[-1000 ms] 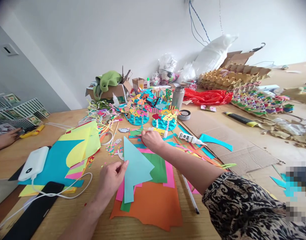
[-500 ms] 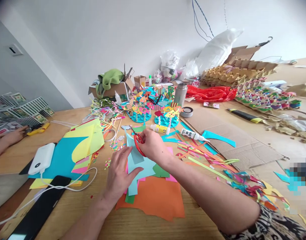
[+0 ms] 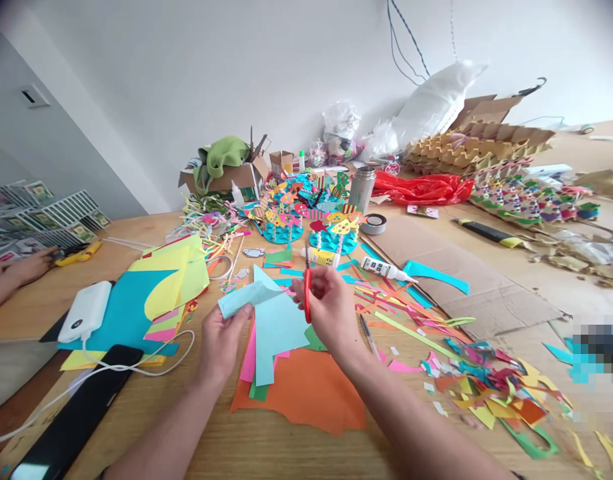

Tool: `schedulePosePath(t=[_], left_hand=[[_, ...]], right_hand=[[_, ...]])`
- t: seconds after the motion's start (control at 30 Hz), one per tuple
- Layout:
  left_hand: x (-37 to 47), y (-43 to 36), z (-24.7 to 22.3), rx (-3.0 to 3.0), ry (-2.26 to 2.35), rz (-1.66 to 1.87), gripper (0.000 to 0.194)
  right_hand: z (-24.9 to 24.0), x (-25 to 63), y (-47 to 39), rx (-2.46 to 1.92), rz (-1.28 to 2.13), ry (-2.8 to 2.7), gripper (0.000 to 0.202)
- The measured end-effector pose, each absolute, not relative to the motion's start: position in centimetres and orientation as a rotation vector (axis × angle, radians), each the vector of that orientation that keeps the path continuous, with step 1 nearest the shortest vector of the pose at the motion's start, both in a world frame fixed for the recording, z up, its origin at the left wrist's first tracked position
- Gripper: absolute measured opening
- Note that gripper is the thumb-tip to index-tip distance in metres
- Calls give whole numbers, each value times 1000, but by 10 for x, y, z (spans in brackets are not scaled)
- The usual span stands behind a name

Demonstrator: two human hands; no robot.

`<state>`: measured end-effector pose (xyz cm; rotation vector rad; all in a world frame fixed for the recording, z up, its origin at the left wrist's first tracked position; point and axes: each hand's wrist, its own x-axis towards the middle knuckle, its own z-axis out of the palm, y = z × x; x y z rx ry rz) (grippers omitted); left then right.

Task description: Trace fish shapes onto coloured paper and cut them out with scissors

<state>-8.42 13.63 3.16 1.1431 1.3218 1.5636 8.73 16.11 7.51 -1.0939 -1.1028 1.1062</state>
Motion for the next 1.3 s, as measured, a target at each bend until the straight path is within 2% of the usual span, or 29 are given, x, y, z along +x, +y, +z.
schedulePosePath(t=[0.1, 0.23, 0.37, 0.57, 0.8, 1.3], left_hand=[[-86, 142, 36, 814, 1135, 1552, 18], [-85, 142, 37, 653, 1022, 1491, 18], [-82, 140, 35, 619, 1004, 1427, 17], [-84, 143, 35, 537, 981, 1451, 18], [-81, 140, 36, 566, 996, 1389, 19], [-90, 143, 39, 620, 1057, 1397, 22]], right_hand=[[58, 90, 163, -1073, 1008, -1057, 38], [46, 86, 163, -1005, 1122, -1068, 39], [44, 83, 163, -920, 1169, -1038, 32], [46, 85, 165, -996, 1037, -869, 38], [45, 79, 159, -939, 1149, -934, 39], [56, 94, 166, -1085, 1105, -1054, 40]])
